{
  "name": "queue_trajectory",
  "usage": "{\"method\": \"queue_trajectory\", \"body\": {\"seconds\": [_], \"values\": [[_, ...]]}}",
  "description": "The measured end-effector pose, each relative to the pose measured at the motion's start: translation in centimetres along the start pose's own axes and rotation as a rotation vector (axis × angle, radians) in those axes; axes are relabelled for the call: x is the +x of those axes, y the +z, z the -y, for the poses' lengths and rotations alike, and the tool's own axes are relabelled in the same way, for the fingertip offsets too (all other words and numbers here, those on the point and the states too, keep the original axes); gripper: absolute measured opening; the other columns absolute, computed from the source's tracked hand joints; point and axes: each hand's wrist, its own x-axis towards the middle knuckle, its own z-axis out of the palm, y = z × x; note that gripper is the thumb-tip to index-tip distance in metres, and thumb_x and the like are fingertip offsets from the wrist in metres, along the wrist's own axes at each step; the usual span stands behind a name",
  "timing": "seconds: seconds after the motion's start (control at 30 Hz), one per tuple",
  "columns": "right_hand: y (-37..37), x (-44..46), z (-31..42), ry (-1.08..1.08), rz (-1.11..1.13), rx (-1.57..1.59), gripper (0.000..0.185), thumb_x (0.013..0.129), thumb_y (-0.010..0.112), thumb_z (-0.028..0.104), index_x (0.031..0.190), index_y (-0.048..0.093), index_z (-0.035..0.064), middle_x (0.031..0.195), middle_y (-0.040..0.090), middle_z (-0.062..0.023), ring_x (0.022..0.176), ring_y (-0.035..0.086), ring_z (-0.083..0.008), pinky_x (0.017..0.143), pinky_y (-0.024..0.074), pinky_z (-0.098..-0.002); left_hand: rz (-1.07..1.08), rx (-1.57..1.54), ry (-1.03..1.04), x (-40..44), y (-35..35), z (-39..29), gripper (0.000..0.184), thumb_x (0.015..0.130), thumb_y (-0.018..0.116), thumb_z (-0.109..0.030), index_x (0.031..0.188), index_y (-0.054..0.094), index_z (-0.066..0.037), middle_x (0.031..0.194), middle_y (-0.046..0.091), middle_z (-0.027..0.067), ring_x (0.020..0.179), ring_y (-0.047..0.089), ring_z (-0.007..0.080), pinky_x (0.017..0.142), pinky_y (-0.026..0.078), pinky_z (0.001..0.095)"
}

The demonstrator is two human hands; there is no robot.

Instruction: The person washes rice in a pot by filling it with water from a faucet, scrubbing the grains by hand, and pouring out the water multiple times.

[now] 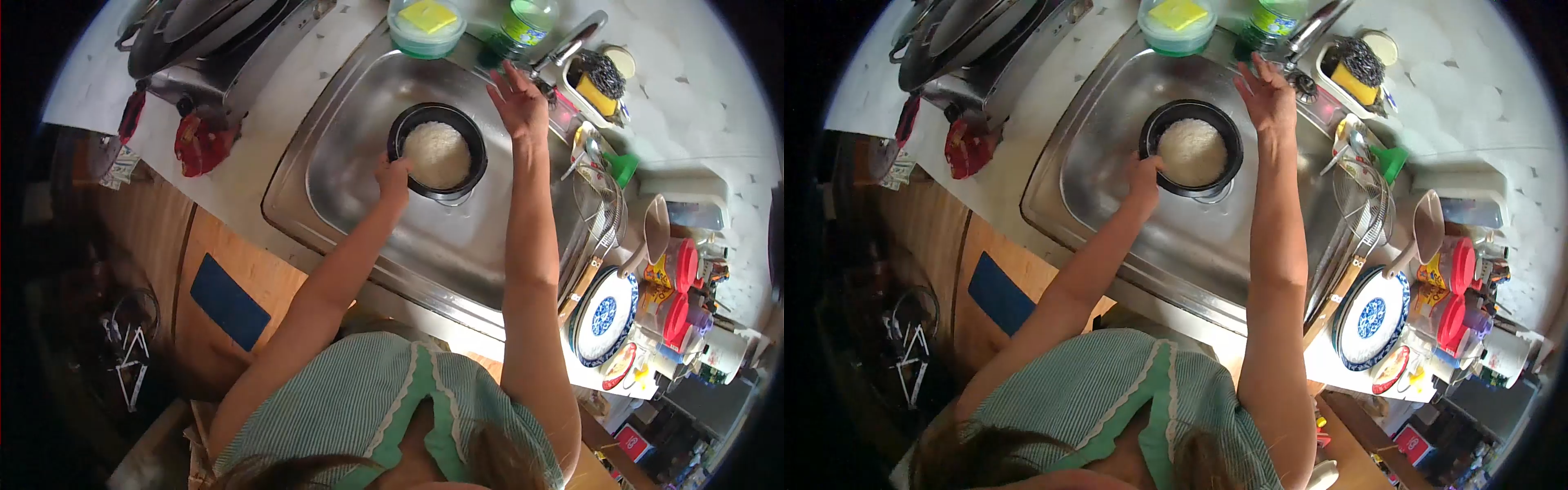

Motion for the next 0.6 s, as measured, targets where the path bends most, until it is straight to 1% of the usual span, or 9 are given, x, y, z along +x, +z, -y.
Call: {"method": "queue_trajectory", "body": {"seconds": [0.07,0.1,0.2,0.3,0.4,0.43,0.53,0.57,0.6], "values": [[0.0,-0.7,-1.2,0.021,0.017,-0.064,0.019,0.072,0.059,0.005,0.091,0.054,0.0039,0.107,0.057,-0.0108,0.097,0.054,-0.0279,0.08,0.0435,-0.0422,0.001,0.031,-0.02,1.6,-0.9,1.9,0.024,0.056,0.054,0.003,0.079,0.056,-0.003,0.069,0.055,0.0011,0.061,0.051,0.0153,0.059,0.041,0.0265],[0.1,-0.9,-2.8,0.01,-0.046,-0.26,0.027,0.073,0.058,0.006,0.1,0.054,0.0035,0.098,0.06,-0.0112,0.08,0.06,-0.0226,0.068,0.0481,-0.0341,0.006,0.047,-0.033,2.2,-1.2,2.6,0.026,0.056,0.055,0.003,0.081,0.057,-0.003,0.071,0.056,0.0017,0.062,0.052,0.0157,0.06,0.042,0.0265],[-1.1,-1.5,-5.4,0.256,0.063,-0.691,0.024,0.076,0.058,0.008,0.099,0.056,0.0038,0.08,0.061,-0.0084,0.068,0.059,-0.0183,0.062,0.0484,-0.0287,0.02,-0.052,-0.077,1.4,-0.6,1.6,0.025,0.057,0.057,0.003,0.081,0.057,-0.002,0.074,0.056,0.0031,0.065,0.052,0.0165,0.063,0.042,0.0275],[-2.1,-1.6,-6.7,0.413,0.23,-1.134,0.016,0.075,0.056,0.007,0.088,0.061,0.0004,0.065,0.059,-0.0044,0.055,0.055,-0.0142,0.052,0.0456,-0.0248,-0.016,-0.11,-0.113,1.9,-0.5,1.6,0.017,0.062,0.06,-0.003,0.078,0.055,-0.002,0.076,0.055,0.0038,0.069,0.051,0.0174,0.065,0.041,0.0287],[-4.0,-0.5,-7.4,0.319,0.561,-1.712,0.013,0.072,0.054,0.006,0.076,0.062,-0.0024,0.057,0.056,-0.0051,0.052,0.054,-0.012,0.048,0.0424,-0.0271,-0.171,-0.115,-0.198,2.2,-0.4,1.3,0.017,0.071,0.063,-0.014,0.077,0.054,-0.002,0.077,0.054,0.0046,0.072,0.049,0.0169,0.068,0.04,0.03],[-5.2,0.5,-8.1,0.308,0.763,-2.043,0.013,0.068,0.056,0.007,0.075,0.063,-0.0005,0.053,0.055,-0.0068,0.05,0.052,-0.0159,0.047,0.0404,-0.0325,-0.143,-0.083,-0.168,2.5,-0.5,1.7,0.019,0.074,0.062,-0.018,0.077,0.054,-0.001,0.078,0.054,0.0047,0.072,0.049,0.0167,0.069,0.04,0.0304],[-6.5,-0.1,-10.4,0.217,1.168,-2.272,0.017,0.066,0.056,0.006,0.08,0.066,0.0061,0.064,0.062,-0.0087,0.057,0.057,-0.0233,0.052,0.0426,-0.0343,-0.094,-0.002,-0.107,2.4,-0.6,1.7,0.025,0.08,0.06,-0.025,0.079,0.054,-0.001,0.079,0.054,0.0052,0.074,0.048,0.0159,0.07,0.04,0.0311],[-6.6,-0.9,-10.8,0.212,1.273,-2.302,0.024,0.066,0.056,0.006,0.088,0.066,0.0101,0.082,0.065,-0.0105,0.072,0.061,-0.0298,0.063,0.0461,-0.0344,-0.102,0.012,-0.104,2.1,-0.4,1.5,0.025,0.082,0.059,-0.025,0.08,0.055,0.0,0.079,0.054,0.0054,0.074,0.048,0.0156,0.07,0.04,0.0312],[-6.9,-1.6,-11.5,0.259,1.125,-2.289,0.027,0.067,0.055,0.006,0.091,0.065,0.0106,0.084,0.065,-0.0121,0.076,0.061,-0.0298,0.067,0.0463,-0.0348,-0.11,0.026,-0.1,1.9,-0.2,1.1,0.026,0.083,0.058,-0.025,0.082,0.056,0.0,0.08,0.054,0.0055,0.075,0.048,0.0154,0.07,0.04,0.0313]]}}
